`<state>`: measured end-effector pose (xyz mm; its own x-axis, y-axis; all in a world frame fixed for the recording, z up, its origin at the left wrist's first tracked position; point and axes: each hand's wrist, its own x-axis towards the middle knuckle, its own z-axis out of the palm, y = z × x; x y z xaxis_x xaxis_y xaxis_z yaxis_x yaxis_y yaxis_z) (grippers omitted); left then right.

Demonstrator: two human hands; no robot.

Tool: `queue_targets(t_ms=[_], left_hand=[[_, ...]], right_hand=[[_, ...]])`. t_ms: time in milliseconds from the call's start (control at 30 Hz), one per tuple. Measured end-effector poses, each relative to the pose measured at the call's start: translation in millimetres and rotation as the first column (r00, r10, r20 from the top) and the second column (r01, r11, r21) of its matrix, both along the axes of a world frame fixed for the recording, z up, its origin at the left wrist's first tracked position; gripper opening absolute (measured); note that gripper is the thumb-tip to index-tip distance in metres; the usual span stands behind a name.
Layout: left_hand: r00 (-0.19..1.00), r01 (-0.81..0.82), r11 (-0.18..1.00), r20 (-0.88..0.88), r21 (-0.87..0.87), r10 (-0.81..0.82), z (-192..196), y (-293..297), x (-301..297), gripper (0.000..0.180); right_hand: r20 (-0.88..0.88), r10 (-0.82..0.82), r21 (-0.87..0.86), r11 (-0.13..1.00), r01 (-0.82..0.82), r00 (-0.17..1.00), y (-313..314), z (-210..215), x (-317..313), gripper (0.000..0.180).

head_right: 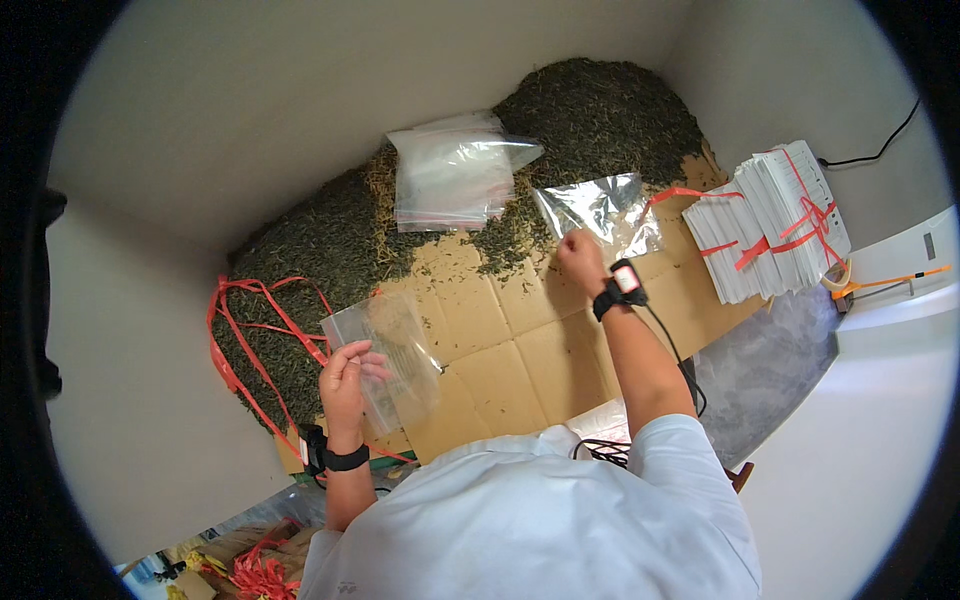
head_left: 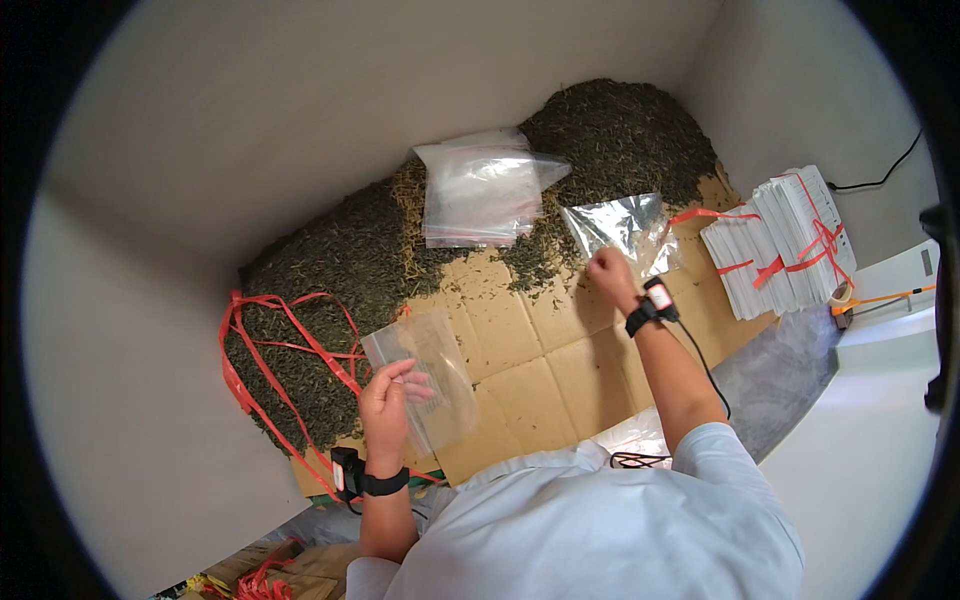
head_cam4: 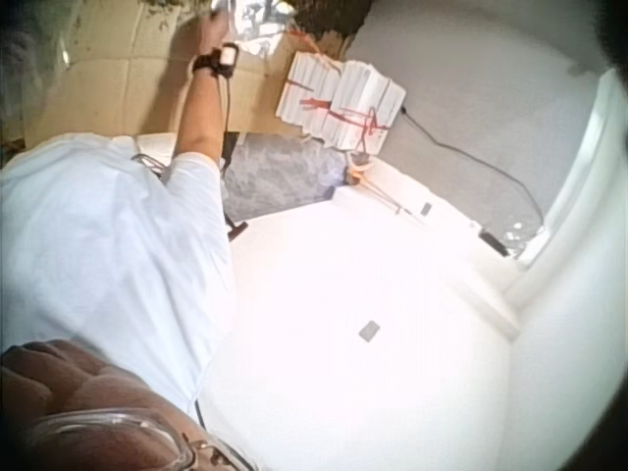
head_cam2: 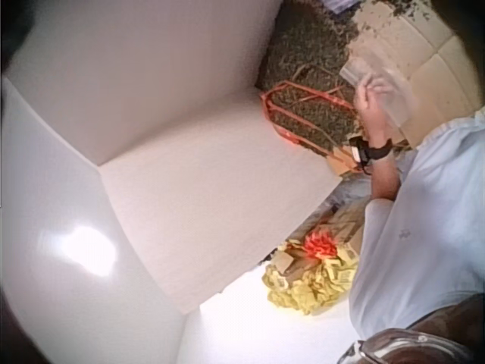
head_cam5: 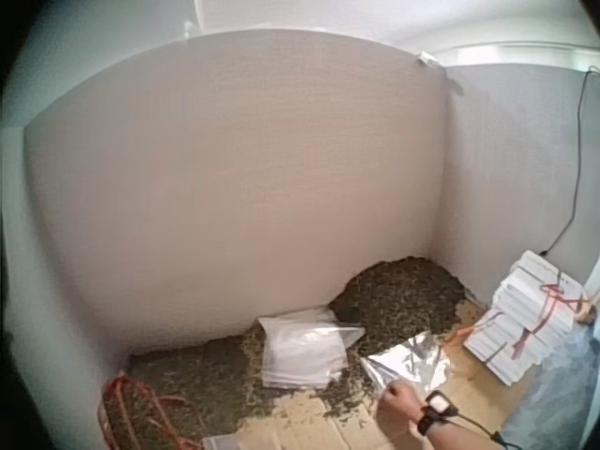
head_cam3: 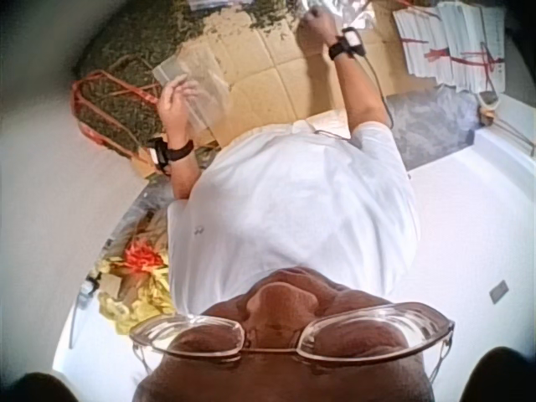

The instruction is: The person scoops dried green herbs from a large pile on a cardboard sheet and places them into clear plastic bags. They seal each bag and set it aside, repeating the process multiple times.

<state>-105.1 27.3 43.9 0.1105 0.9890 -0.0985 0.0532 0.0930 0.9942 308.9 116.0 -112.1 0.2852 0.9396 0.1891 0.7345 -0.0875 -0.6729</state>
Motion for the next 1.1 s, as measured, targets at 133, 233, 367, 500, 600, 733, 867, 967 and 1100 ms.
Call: queue_targets(t_ms=[133, 233, 367, 500, 600, 733, 867, 967, 1100], left_hand=[[1.000, 0.029, 1.000, -0.004, -0.013, -0.029, 3, 5, 7, 0.027], [0.983, 0.127, 0.986, 0.147, -0.106, -0.111, 5, 9, 34, 0.035], [0.939, 0.224, 0.961, 0.299, -0.162, -0.168, 0, 13, 74, 0.038], [0.973, 0.070, 0.987, 0.228, -0.147, -0.035, -6, 20, 77, 0.033], [0.931, -0.311, 0.946, 0.169, -0.090, 0.323, 10, 35, 27, 0.023], [0.786, -0.616, 0.769, 0.192, 0.170, 0.587, 55, 32, -51, 0.021], [0.760, -0.650, 0.722, 0.187, 0.236, 0.623, 71, 9, -69, 0.021], [0.771, -0.635, 0.735, 0.133, 0.238, 0.623, 66, -8, -65, 0.021], [0.743, -0.669, 0.719, 0.125, 0.189, 0.658, 50, -20, -60, 0.020]], right_hand=[[-0.209, -0.057, 0.233, 0.967, 0.106, 0.976, -14, 79, 21, 0.007], [-0.063, 0.158, 0.316, 0.940, -0.130, 0.985, -49, 134, -20, 0.004], [-0.101, 0.552, 0.288, 0.812, -0.507, 0.828, -92, 161, -124, 0.012], [-0.146, 0.605, 0.354, 0.771, -0.530, 0.783, -113, 145, -173, 0.020], [-0.116, 0.675, 0.314, 0.721, -0.618, 0.729, -131, 99, -186, 0.038], [0.108, 0.941, 0.094, 0.310, -0.946, 0.319, -155, 9, -228, 0.055], [-0.248, 0.956, 0.201, 0.211, -0.957, 0.158, -85, -46, -213, 0.060], [0.274, 0.796, -0.170, 0.593, -0.787, 0.540, 29, -19, -126, 0.049], [0.708, 0.550, -0.194, 0.754, -0.627, 0.443, 72, 54, -48, 0.050]])
